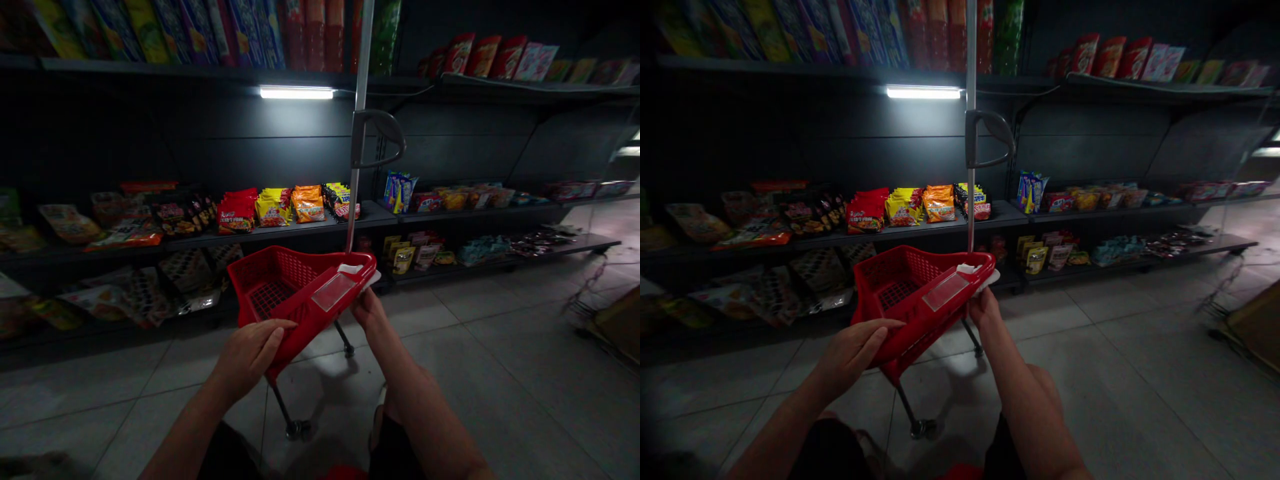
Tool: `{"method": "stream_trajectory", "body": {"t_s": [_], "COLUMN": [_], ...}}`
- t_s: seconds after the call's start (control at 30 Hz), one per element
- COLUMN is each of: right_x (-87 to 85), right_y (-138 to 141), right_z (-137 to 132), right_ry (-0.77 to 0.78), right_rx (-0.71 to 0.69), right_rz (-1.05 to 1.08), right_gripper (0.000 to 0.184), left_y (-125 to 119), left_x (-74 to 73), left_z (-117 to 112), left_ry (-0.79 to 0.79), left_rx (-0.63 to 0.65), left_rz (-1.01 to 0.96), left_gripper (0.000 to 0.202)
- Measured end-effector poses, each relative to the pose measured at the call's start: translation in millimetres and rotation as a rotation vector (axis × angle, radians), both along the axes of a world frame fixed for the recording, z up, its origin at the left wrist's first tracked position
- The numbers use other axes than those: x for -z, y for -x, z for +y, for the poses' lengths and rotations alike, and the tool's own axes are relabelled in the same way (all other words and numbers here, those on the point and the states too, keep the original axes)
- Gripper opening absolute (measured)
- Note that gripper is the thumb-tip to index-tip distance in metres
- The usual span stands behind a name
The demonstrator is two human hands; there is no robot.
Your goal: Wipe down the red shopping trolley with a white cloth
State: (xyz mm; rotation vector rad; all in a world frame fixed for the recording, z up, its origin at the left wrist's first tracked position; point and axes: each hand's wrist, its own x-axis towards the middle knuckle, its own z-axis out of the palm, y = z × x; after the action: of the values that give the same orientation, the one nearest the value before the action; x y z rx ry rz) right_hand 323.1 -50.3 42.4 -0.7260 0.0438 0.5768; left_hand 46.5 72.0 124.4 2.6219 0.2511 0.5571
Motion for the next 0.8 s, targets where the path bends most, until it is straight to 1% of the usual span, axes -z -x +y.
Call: {"method": "stream_trajectory", "body": {"t_s": [0.03,0.07,0.13,0.17,0.23,0.27,0.33,0.4,0.43,0.47,0.53,0.6,0.63,0.67,0.73,0.8], "right_x": [-3.2,-7.1,-14.7,-17.1,-17.2,-15.0,-7.6,0.4,3.5,5.6,6.6,3.4,0.7,-2.5,-8.7,-11.4], "right_y": [0.5,0.9,4.3,8.8,25.7,38.7,73.4,117.7,141.7,165.5,206.9,231.2,235.1,233.9,221.8,209.8], "right_z": [-2.1,-3.9,-6.2,-6.4,-5.3,-4.1,-1.5,0.3,0.7,0.8,0.1,-1.7,-3.0,-4.5,-7.3,-8.1], "right_ry": [0.015,0.013,-0.028,-0.057,-0.116,-0.146,-0.184,-0.189,-0.187,-0.182,-0.177,-0.176,-0.175,-0.169,-0.138,-0.101], "right_rx": [-0.035,-0.039,0.004,0.023,0.048,0.06,0.093,0.11,0.097,0.055,-0.1,-0.276,-0.327,-0.341,-0.315,-0.284], "right_rz": [-0.043,-0.102,-0.21,-0.234,-0.198,-0.155,-0.075,-0.039,-0.038,-0.037,-0.042,-0.06,-0.075,-0.093,-0.126,-0.148], "right_gripper": [0.023,0.027,0.036,0.039,0.038,0.036,0.031,0.03,0.032,0.034,0.039,0.044,0.045,0.043,0.034,0.033], "left_y": [0.0,0.1,0.8,1.6,4.2,5.9,9.4,11.8,12.4,12.6,12.4,12.3,12.5,12.8,13.4,12.4], "left_x": [0.0,-0.2,-1.0,-1.5,-1.9,-1.6,-0.2,1.7,2.5,3.1,3.6,3.2,3.0,2.8,2.9,3.6], "left_z": [-0.1,-0.4,-1.3,-1.6,-1.5,-0.9,1.0,3.0,3.8,4.3,4.5,4.1,3.8,3.6,3.5,3.3], "left_ry": [0.004,0.008,0.02,0.027,0.047,0.061,0.083,0.083,0.074,0.065,0.058,0.071,0.081,0.091,0.11,0.12], "left_rx": [0.0,-0.002,-0.007,-0.012,-0.025,-0.03,-0.039,-0.048,-0.049,-0.047,-0.038,-0.031,-0.032,-0.035,-0.038,-0.035], "left_rz": [-0.002,-0.002,0.003,0.008,0.01,0.006,-0.019,-0.056,-0.071,-0.082,-0.084,-0.062,-0.054,-0.048,-0.042,-0.048], "left_gripper": [0.039,0.039,0.04,0.04,0.04,0.041,0.041,0.043,0.044,0.045,0.047,0.048,0.048,0.048,0.05,0.051]}}
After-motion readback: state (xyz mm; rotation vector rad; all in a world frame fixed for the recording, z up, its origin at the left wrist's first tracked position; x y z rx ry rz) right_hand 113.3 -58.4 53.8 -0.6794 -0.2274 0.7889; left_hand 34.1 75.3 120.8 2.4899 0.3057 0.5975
